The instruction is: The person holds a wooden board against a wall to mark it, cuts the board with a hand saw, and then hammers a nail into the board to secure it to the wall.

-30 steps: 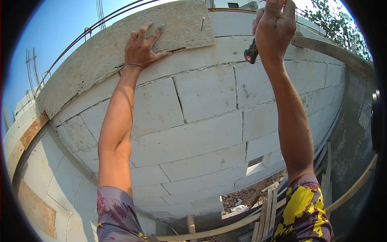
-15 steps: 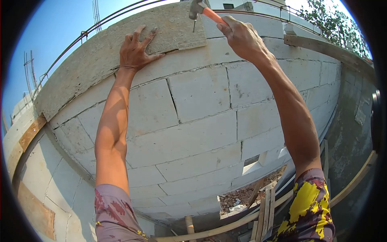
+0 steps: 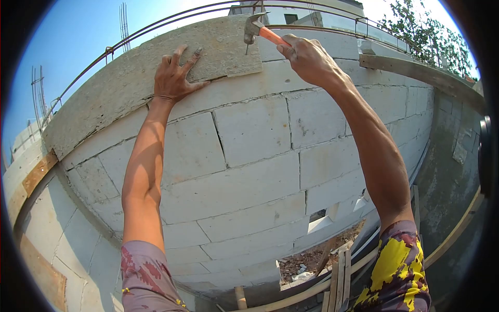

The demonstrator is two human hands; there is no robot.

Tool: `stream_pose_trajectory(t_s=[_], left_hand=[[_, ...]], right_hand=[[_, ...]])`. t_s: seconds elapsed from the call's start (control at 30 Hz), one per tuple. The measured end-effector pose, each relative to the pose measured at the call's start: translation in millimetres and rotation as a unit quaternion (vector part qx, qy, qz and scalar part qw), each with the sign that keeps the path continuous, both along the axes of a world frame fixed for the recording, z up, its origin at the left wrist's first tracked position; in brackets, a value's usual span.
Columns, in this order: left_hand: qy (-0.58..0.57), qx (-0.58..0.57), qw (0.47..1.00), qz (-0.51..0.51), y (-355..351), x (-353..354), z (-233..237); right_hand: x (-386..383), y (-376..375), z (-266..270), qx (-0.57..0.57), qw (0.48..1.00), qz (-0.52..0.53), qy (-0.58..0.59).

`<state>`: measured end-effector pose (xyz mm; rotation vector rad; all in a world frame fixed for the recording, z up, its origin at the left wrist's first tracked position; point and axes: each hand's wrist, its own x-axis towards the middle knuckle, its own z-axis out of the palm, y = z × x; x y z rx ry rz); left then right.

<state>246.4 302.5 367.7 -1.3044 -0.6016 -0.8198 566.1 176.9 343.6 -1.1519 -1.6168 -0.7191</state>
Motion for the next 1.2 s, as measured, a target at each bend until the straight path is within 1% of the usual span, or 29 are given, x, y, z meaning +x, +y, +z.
stream_pose_trajectory(t_s=[0.07,0.1,0.13,0.17,0.2,0.23,0.3,0.33,0.37,0.43,0.47,0.53,0.57,0.6,0.63,0.67,0.7,0.73,0.77,0.8,0.83,0.87,0.93,0.97,1.03,1.07,1.1,1.17,1.2], left_hand=[[0.002,0.009,1.000,0.002,1,-1,-4],[-0.002,0.006,1.000,0.002,2,0,-7],[-0.001,0.006,1.000,0.003,2,0,-7],[0.000,0.009,1.000,0.004,2,-1,-4],[-0.003,0.008,1.000,0.005,2,-3,-3],[-0.001,0.008,1.000,0.004,3,-3,-2],[0.001,0.002,1.000,0.000,4,-2,-4],[-0.004,-0.003,1.000,0.005,3,-2,-4],[-0.009,-0.008,1.000,0.009,2,-1,-5],[-0.005,0.000,1.000,0.003,3,-2,-1],[-0.005,0.005,1.000,0.000,5,-3,-3],[-0.008,0.002,1.000,0.003,6,-3,-4],[-0.009,0.004,1.000,0.006,6,-3,-4],[-0.011,0.003,1.000,0.007,5,-3,-4],[-0.012,0.003,1.000,0.013,5,-3,-4],[-0.013,0.003,1.000,0.018,4,-2,-5],[-0.013,0.001,1.000,0.018,4,-2,-5],[-0.015,0.001,1.000,0.015,5,-2,-4],[-0.015,0.001,1.000,0.013,5,-1,-5],[-0.017,0.001,1.000,0.012,5,-1,-5],[-0.005,0.007,1.000,-0.002,4,-2,-5],[0.002,0.016,1.000,-0.018,6,-2,-3],[-0.005,0.013,1.000,-0.008,7,-3,-4],[-0.005,0.011,1.000,0.004,6,-3,-4],[-0.002,0.016,1.000,-0.001,6,-3,-3],[0.000,0.020,1.000,-0.009,6,-2,-4],[-0.001,0.019,1.000,-0.009,6,-2,-4],[-0.011,0.010,1.000,0.005,5,-1,-5],[-0.013,0.011,1.000,0.003,5,0,-6]], right_hand=[[-8,-31,6,0.001,0.997,0.040,0.071],[-10,-38,10,-0.002,0.997,0.040,0.067],[-11,-44,13,0.111,0.984,0.078,0.112],[-13,-48,17,0.225,0.955,0.116,0.155],[-16,-50,19,0.283,0.930,0.143,0.187],[-21,-45,17,0.281,0.931,0.144,0.184],[-28,-27,3,0.341,0.886,0.210,0.232],[-28,-20,-13,0.242,0.943,0.148,0.174],[-22,-15,-22,0.019,0.994,0.034,0.099],[-15,-6,-21,-0.083,0.994,0.035,0.068],[-19,-18,-18,-0.085,0.994,0.033,0.062],[-24,-46,-10,0.045,0.981,0.100,0.163],[-22,-46,-4,0.145,0.959,0.138,0.201],[4,-11,-4,0.204,0.964,-0.093,0.145],[0,-9,-1,0.253,0.910,-0.318,0.080],[-4,-7,-2,0.252,0.911,-0.317,0.079],[-11,-4,-3,0.296,0.936,-0.062,0.178],[-25,-16,-5,0.317,0.889,0.197,0.264],[-18,-9,-19,0.174,0.961,0.130,0.169],[-11,-3,-23,0.070,0.989,0.067,0.111],[-13,-9,-23,-0.035,0.998,0.005,0.054],[-14,-17,-20,-0.030,0.998,0.003,0.050],[-14,-40,-19,0.028,0.986,0.065,0.151],[-15,-43,-13,0.112,0.971,0.101,0.185],[-10,-36,2,0.285,0.912,0.203,0.215],[-16,-34,2,0.325,0.869,0.266,0.262],[-22,-29,-4,0.324,0.870,0.265,0.262],[-27,-12,-23,0.176,0.945,0.173,0.213],[-16,-8,-24,-0.036,0.997,0.008,0.067]])
